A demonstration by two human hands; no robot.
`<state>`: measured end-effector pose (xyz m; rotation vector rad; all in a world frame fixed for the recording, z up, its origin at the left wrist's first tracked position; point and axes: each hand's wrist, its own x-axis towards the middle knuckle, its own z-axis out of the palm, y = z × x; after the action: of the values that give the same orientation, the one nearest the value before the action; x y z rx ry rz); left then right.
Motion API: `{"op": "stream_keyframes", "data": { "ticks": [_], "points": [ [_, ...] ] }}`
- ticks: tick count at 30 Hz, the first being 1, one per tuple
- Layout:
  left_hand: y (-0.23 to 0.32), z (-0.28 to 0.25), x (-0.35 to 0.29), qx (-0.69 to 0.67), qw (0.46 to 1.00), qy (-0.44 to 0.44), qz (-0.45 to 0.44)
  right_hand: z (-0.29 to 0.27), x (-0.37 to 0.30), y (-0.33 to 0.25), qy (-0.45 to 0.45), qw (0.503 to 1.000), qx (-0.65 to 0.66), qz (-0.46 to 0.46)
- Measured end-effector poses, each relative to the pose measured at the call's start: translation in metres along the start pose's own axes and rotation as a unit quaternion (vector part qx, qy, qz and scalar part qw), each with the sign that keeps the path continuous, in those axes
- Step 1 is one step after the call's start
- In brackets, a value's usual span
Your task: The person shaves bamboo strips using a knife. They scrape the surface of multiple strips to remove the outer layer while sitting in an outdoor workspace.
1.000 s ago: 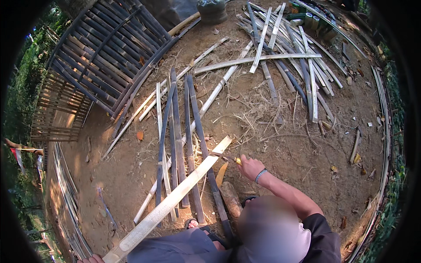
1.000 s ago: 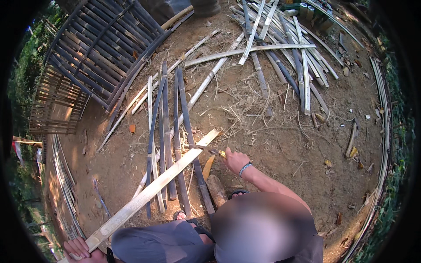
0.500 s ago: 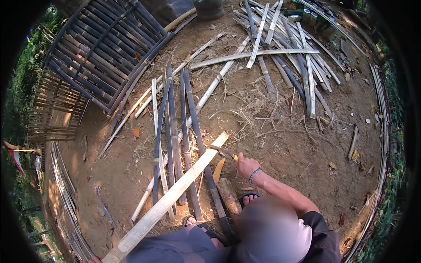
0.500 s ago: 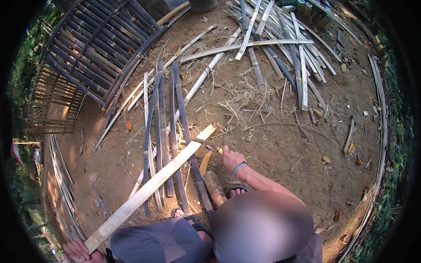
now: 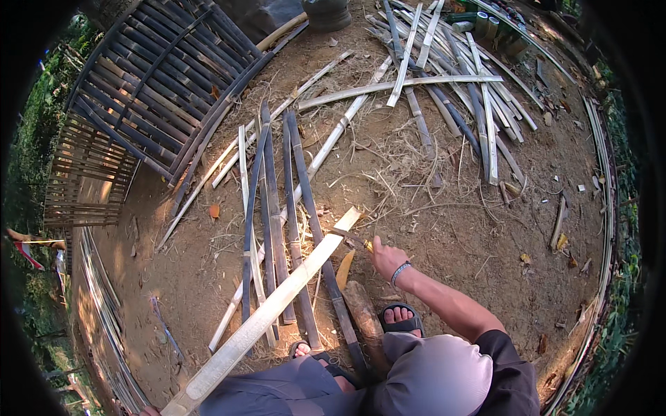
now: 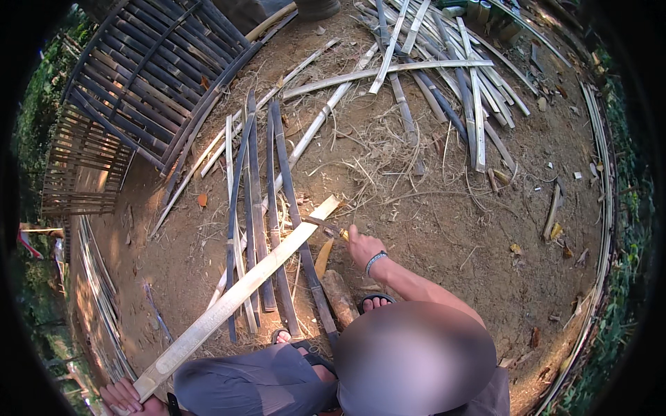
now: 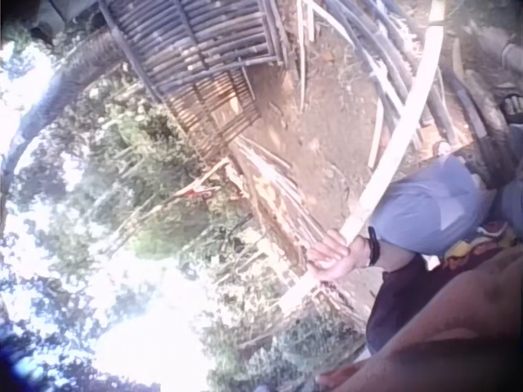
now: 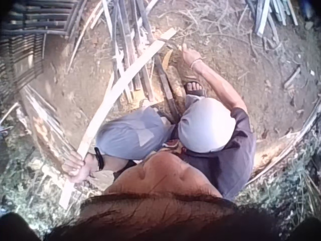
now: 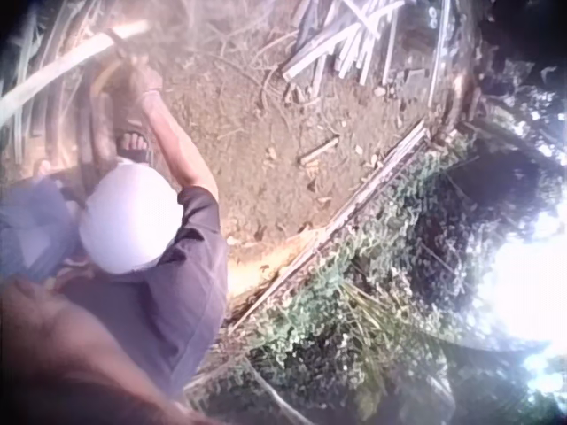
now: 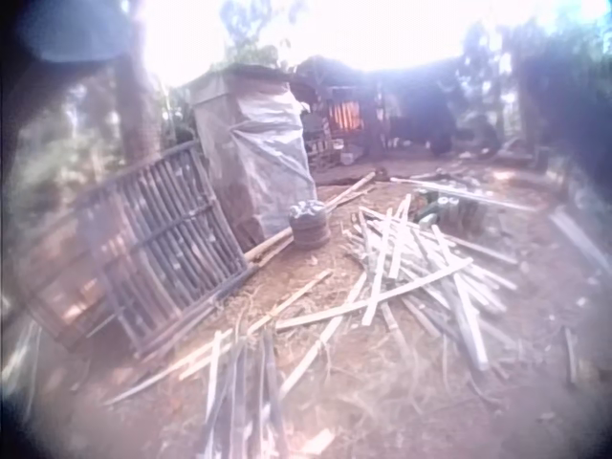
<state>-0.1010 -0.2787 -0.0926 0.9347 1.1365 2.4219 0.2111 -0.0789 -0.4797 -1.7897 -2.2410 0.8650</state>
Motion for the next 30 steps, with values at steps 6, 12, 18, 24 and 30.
{"op": "stream_keyframes", "data": {
  "ticks": [6, 12, 18, 24, 30],
  "points": [
    [0.001, -0.004, 0.001, -0.008, 1.0, -0.027, -0.008, -0.01, -0.017, -0.017, 0.035, 0.995, 0.007, -0.094],
    [0.003, -0.007, 0.001, -0.004, 0.999, -0.04, -0.006, -0.035, -0.027, -0.045, -0.013, 0.995, 0.034, -0.09],
    [-0.001, -0.007, 0.001, -0.008, 1.0, -0.018, 0.008, -0.035, -0.019, -0.036, -0.078, 0.996, 0.039, 0.01],
    [0.003, -0.004, 0.001, 0.001, 1.0, -0.019, -0.006, 0.0, 0.0, 0.002, -0.017, 1.0, 0.012, 0.014],
    [0.019, -0.008, -0.001, -0.045, 0.997, -0.054, -0.012, -0.04, -0.049, -0.059, -0.062, 0.99, 0.075, -0.104]
  ]
}}
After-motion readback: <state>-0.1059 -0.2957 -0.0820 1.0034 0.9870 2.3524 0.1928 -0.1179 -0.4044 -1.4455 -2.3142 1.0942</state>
